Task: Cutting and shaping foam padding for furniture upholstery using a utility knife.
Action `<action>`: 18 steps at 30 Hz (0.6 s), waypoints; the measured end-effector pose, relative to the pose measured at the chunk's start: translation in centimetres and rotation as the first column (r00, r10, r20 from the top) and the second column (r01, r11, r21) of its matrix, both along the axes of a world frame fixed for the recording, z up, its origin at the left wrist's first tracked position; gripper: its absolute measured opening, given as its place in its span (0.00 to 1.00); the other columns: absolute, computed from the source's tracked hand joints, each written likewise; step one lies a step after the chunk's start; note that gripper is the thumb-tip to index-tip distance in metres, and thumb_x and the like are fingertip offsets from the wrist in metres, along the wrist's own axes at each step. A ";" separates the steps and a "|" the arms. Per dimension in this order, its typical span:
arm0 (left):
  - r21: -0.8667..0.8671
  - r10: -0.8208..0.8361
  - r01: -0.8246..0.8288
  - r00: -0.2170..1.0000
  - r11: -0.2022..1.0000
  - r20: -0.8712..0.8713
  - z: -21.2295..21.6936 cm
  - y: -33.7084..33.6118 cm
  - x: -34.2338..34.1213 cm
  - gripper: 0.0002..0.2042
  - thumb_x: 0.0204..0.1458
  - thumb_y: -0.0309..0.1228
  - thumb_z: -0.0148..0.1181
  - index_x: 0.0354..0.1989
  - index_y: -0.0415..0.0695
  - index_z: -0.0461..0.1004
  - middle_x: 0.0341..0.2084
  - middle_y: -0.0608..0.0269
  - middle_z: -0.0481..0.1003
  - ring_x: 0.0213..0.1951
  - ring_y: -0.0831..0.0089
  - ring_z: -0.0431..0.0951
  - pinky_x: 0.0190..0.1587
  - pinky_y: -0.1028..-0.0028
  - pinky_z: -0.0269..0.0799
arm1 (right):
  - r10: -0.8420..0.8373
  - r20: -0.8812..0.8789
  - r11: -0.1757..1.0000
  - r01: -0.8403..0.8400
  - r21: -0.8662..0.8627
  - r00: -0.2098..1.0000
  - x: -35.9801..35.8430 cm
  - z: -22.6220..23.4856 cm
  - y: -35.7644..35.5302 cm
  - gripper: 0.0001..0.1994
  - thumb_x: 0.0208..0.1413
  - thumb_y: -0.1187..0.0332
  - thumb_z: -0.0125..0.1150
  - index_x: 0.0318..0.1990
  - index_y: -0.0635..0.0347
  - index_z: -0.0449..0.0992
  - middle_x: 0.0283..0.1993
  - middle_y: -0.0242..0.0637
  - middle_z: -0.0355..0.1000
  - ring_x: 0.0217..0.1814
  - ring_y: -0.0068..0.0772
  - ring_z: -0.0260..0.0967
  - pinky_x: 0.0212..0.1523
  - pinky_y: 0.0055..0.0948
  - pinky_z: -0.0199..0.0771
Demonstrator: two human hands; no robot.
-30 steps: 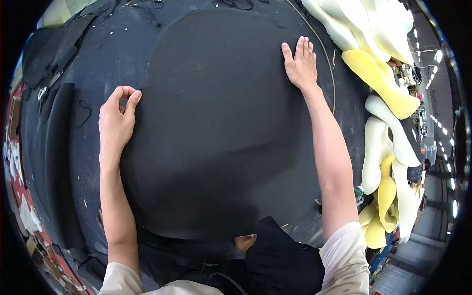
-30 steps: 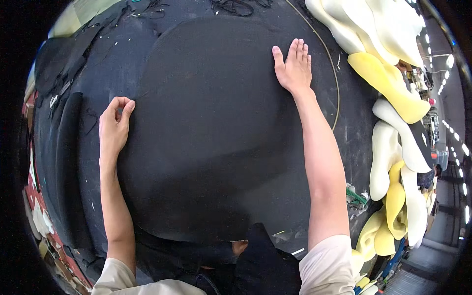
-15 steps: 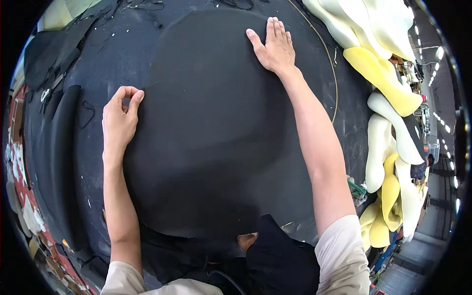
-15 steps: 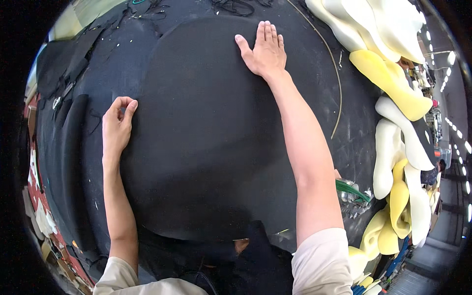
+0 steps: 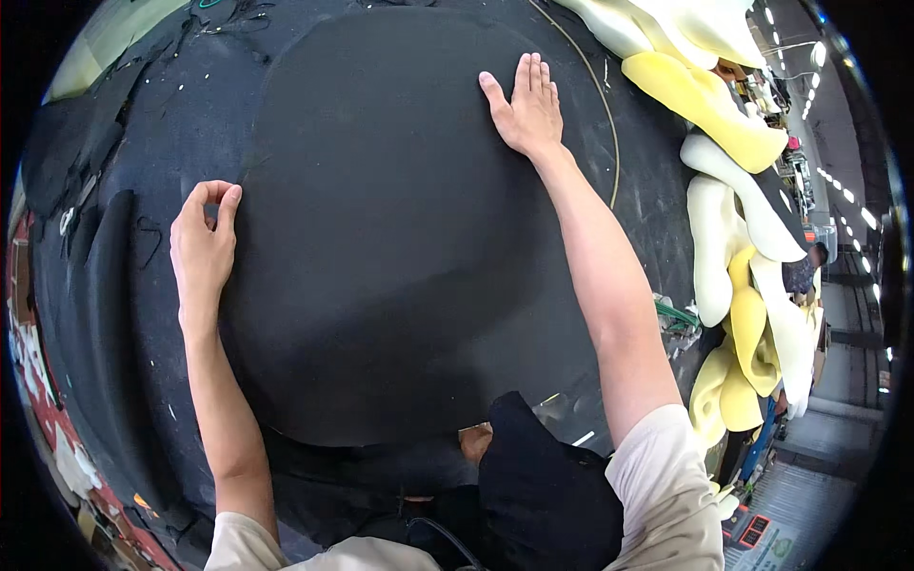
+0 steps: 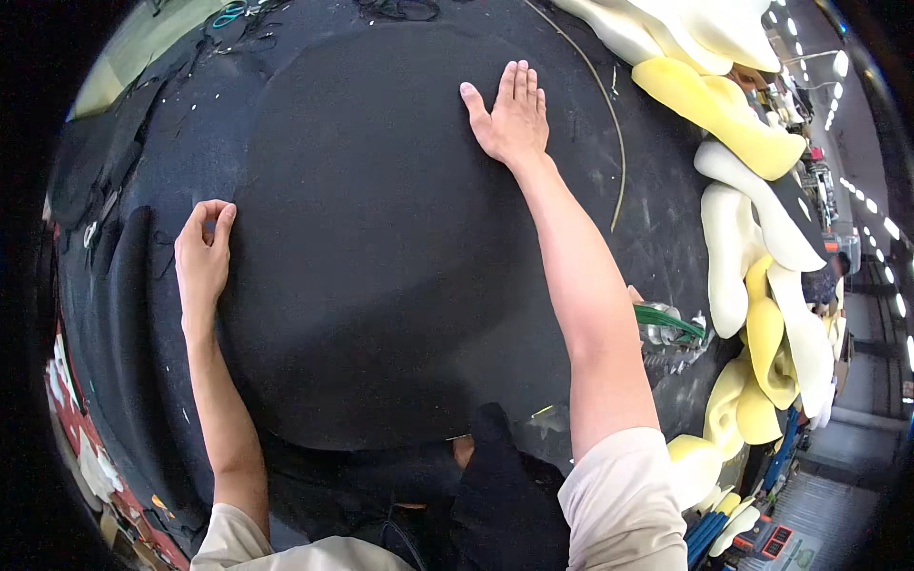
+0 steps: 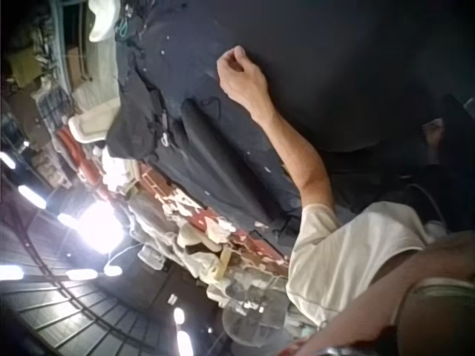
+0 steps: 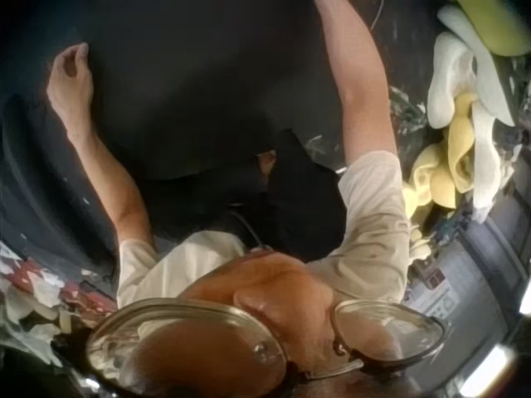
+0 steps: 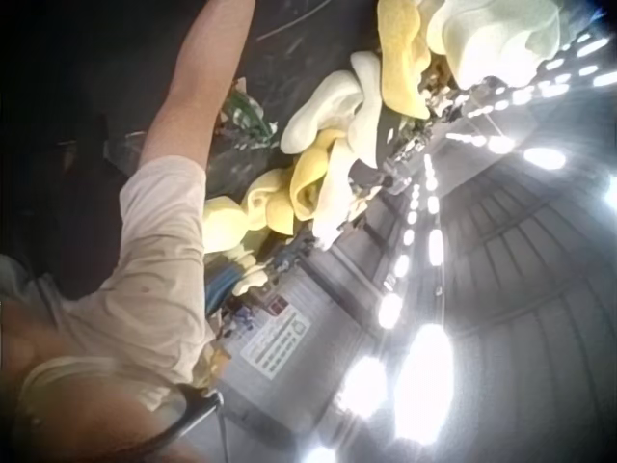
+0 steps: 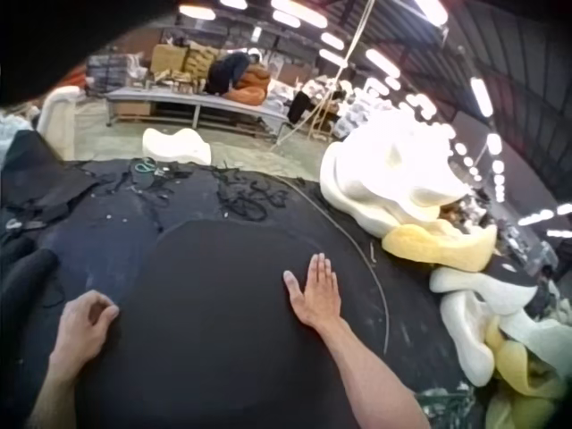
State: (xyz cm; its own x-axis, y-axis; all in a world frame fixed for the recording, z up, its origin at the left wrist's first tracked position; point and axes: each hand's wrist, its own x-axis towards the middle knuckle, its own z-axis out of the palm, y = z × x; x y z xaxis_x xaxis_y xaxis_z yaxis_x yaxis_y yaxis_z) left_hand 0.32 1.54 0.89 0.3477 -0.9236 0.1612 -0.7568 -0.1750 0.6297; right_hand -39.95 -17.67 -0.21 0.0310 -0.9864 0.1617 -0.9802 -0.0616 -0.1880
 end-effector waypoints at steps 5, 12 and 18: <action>0.069 0.001 -0.003 1.000 0.998 0.021 1.2 0.9 -0.1 0.11 0.66 0.40 0.65 0.45 0.45 0.83 0.36 0.66 0.84 0.27 0.75 0.72 0.36 0.70 0.71 | -0.049 -0.012 0.999 0.049 0.007 0.999 -3.4 -0.5 3.9 0.50 0.71 0.31 0.33 0.82 0.68 0.40 0.88 0.50 0.34 0.90 0.44 0.28 0.87 0.41 0.29; 0.056 -0.007 0.006 0.999 0.998 0.031 1.1 2.2 0.4 0.12 0.65 0.39 0.66 0.46 0.43 0.83 0.39 0.61 0.85 0.40 0.70 0.83 0.45 0.69 0.75 | -0.042 -0.015 0.999 0.043 0.025 0.999 -6.8 -1.0 10.7 0.48 0.72 0.33 0.33 0.82 0.68 0.40 0.87 0.51 0.35 0.90 0.47 0.27 0.86 0.44 0.27; 0.039 0.023 -0.027 0.996 0.999 0.090 1.3 2.7 0.6 0.19 0.62 0.44 0.70 0.49 0.40 0.82 0.35 0.62 0.82 0.34 0.74 0.77 0.42 0.72 0.74 | -0.035 -0.060 0.999 0.037 0.035 0.998 -10.0 -0.9 15.2 0.46 0.72 0.34 0.32 0.82 0.65 0.41 0.88 0.50 0.35 0.90 0.47 0.26 0.86 0.45 0.27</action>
State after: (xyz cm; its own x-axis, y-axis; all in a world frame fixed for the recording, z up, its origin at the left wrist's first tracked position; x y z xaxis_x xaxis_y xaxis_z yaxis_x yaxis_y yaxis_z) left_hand 0.94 4.23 2.24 0.3564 -0.9213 0.1555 -0.8051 -0.2184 0.5514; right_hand -49.98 -2.43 -1.15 0.0035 -0.9922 0.1247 -0.9912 -0.0199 -0.1311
